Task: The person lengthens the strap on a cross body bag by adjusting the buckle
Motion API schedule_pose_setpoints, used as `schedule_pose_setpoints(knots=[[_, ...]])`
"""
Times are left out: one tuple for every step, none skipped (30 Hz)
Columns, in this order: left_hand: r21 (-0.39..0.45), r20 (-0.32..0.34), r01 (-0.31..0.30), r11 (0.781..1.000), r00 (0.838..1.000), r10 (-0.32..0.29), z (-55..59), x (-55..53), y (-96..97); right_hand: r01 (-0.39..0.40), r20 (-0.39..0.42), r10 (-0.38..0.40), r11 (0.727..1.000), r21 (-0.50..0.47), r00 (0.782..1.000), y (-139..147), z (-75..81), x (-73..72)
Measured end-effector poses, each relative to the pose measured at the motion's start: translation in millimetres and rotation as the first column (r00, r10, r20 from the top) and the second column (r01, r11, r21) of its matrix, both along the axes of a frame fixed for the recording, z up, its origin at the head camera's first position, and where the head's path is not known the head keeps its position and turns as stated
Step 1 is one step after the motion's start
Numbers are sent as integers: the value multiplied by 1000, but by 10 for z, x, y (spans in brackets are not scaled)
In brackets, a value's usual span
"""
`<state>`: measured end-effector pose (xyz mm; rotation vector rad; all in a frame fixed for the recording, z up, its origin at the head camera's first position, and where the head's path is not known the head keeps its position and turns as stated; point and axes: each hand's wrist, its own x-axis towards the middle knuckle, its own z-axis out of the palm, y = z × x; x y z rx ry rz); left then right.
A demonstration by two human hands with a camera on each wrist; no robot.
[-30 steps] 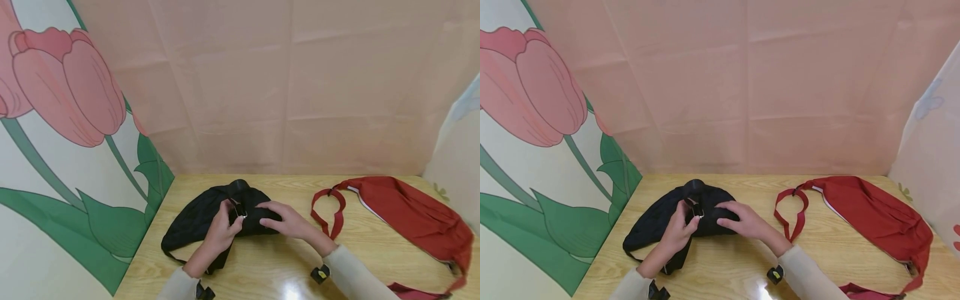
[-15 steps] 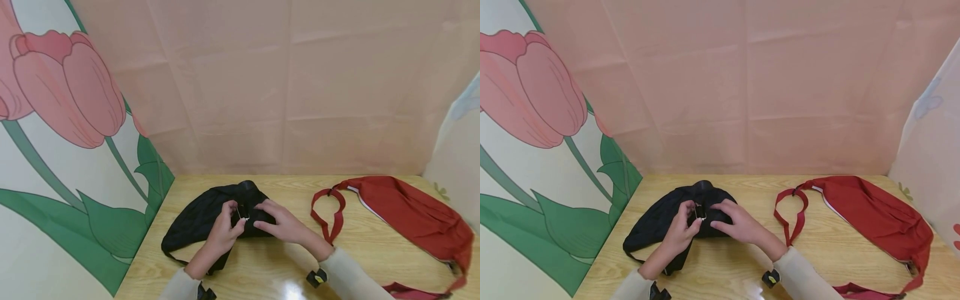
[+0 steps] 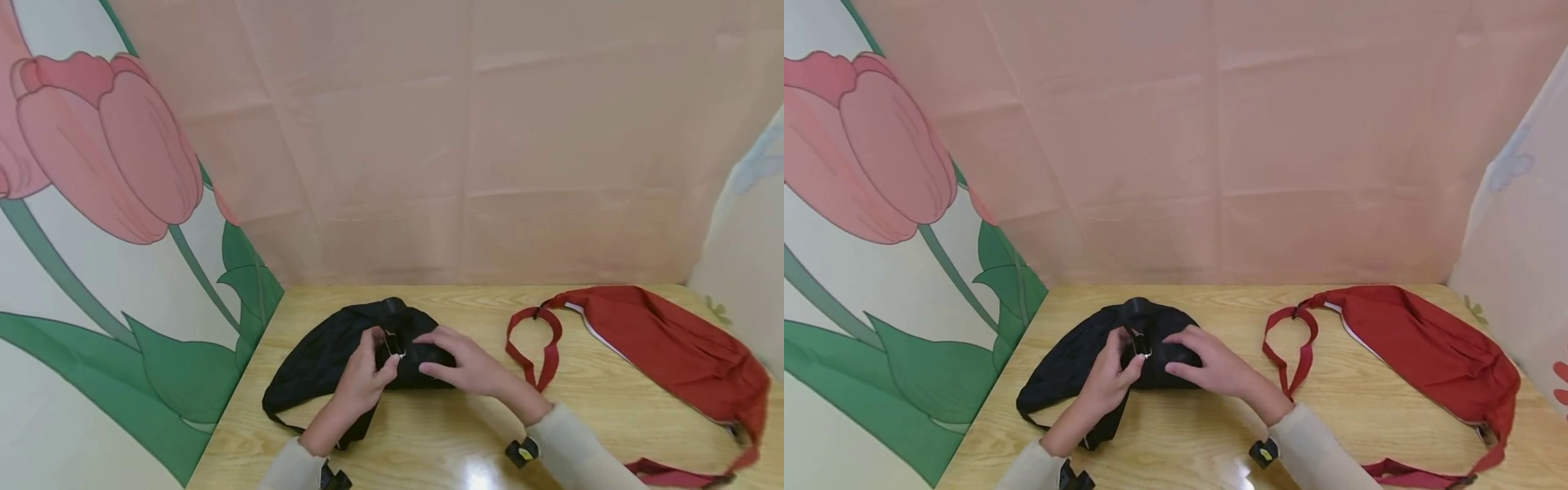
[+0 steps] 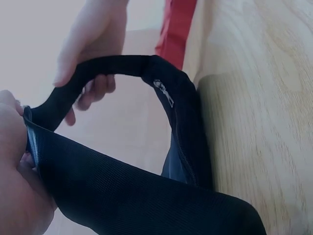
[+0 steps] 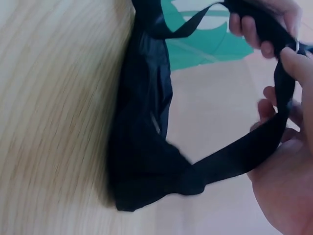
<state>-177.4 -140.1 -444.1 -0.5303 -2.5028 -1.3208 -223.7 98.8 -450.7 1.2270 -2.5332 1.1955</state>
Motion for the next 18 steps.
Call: schedule_pose_setpoints(knots=[[-3, -6, -2, 1000, 1000, 2, -4, 1, -1, -12, 0, 12, 1000, 5, 1000, -20, 11, 11], [-4, -12, -3, 1000, 1000, 3, -8, 0, -2, -21, -6, 21, 1000, 12, 1000, -35, 16, 21], [-8, -20, -3, 1000, 1000, 2, -9, 0, -4, -25, -12, 26, 1000, 17, 1000, -49, 23, 30], [-13, -28, -2, 1000, 1000, 2, -9, 0, -6, -25, -19, 25, 999, 20, 1000, -58, 27, 40], [-6, -29, 0, 1000, 1000, 0, -7, -1, -7, -21, -27, 21, 1000, 19, 999, -65, 32, 47], [-2, -32, -2, 1000, 999, 2, -4, -2, -9, -13, -32, 14, 1000, 16, 999, -69, 37, 52], [1, -34, -5, 1000, 999, 5, -3, -4, -11, -5, -34, 5, 1000, 12, 999, -70, 38, 55], [3, -37, -7, 1000, 999, 7, -6, -8, -14, 3, -34, -3, 1000, 8, 999, -67, 38, 56], [2, -38, -10, 1000, 999, 10, -6, -8, -15, 10, -26, -10, 1000, 1, 1000, -63, 41, 56], [7, -34, -8, 1000, 999, 8, -8, -8, -15, 15, -15, -15, 1000, -6, 1000, -59, 41, 54], [13, -31, -5, 1000, 1000, 5, -11, -10, -14, 17, -4, -18, 1000, -13, 1000, -53, 38, 50], [13, -32, -1, 1000, 999, 2, -12, -10, -11, 21, 7, -21, 1000, -16, 1000, -46, 36, 45], [14, -33, 5, 1000, 999, -4, -18, -14, -8, 23, 16, -22, 1000, -20, 1000, -39, 35, 40], [17, -34, 11, 1000, 999, -11, -21, -15, -3, 23, 24, -22, 999, -24, 999, -32, 30, 34], [21, -34, 16, 1000, 999, -15, -23, -15, 2, 24, 33, -23, 999, -27, 999, -24, 24, 29], [24, -35, 19, 1000, 999, -18, -23, -15, 7, 24, 37, -23, 999, -30, 999, -15, 15, 23], [25, -40, 17, 1000, 999, -16, -20, -14, 10, 25, 32, -24, 999, -30, 999, -3, 5, 18], [26, -42, 15, 1000, 999, -14, -17, -12, 13, 28, 27, -27, 999, -29, 999, 10, -2, 15]])
